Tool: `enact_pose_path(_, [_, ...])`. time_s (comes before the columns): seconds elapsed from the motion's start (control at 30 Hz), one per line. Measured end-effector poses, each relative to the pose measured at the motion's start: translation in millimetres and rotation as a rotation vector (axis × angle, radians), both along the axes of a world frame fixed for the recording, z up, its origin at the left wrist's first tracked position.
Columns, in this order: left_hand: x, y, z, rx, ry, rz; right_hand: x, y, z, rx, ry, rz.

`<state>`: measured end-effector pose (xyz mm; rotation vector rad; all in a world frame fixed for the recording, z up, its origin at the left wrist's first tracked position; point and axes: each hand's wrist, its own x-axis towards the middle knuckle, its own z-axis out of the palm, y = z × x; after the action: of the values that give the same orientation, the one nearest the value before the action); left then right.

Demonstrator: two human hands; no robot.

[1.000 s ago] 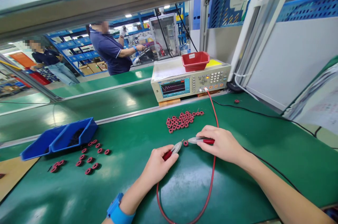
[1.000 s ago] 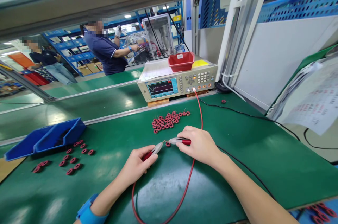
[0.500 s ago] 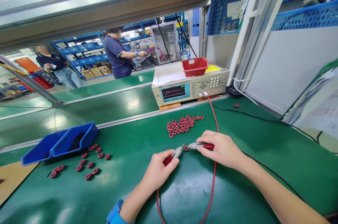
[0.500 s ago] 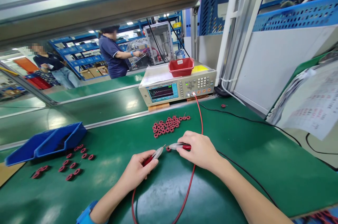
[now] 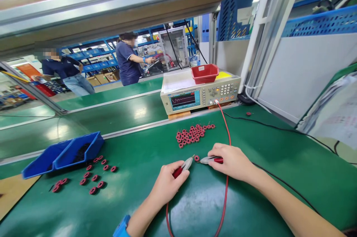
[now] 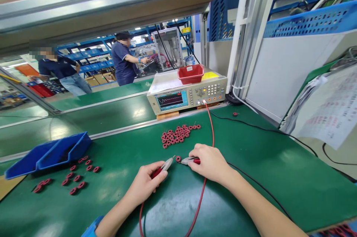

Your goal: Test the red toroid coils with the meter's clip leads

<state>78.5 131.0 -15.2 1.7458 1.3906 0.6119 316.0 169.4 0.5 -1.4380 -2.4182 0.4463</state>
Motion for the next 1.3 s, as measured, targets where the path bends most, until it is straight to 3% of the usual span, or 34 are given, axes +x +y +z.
enact_pose_path(0.5, [-2.7,2.9,-8.7,-0.047,-0.088,0.033,0.8,1.4,-0.7,-0.002,0.003,-0.002])
enact_pose_path(0.7, [-4.2,-2.1,-5.4,-0.031,-0.098,0.05,3.6,1.0,-2.3,0.011,0.037,0.045])
enact_pose_path(0.83, [-31.3,-21.4,-1.4,-0.012,-0.05,0.135,4.1,1.1,-7.0,0.012,0.044,0.058])
enact_pose_path(1.07, [-103.4,-71.8,7.9,0.201,0.243,0.502,-2.9,0.8,-17.4,0.018,0.061,0.093])
enact_pose_path(1.17, [-97.6,-71.8,18.1,0.29,0.333,0.459,-7.5,0.4,-16.6,0.041,0.083,0.074])
enact_pose_path(1.3, [-62.9,-46.2,27.7,0.338,0.428,0.248,-8.5,3.3,-16.1,0.06,0.086,0.016])
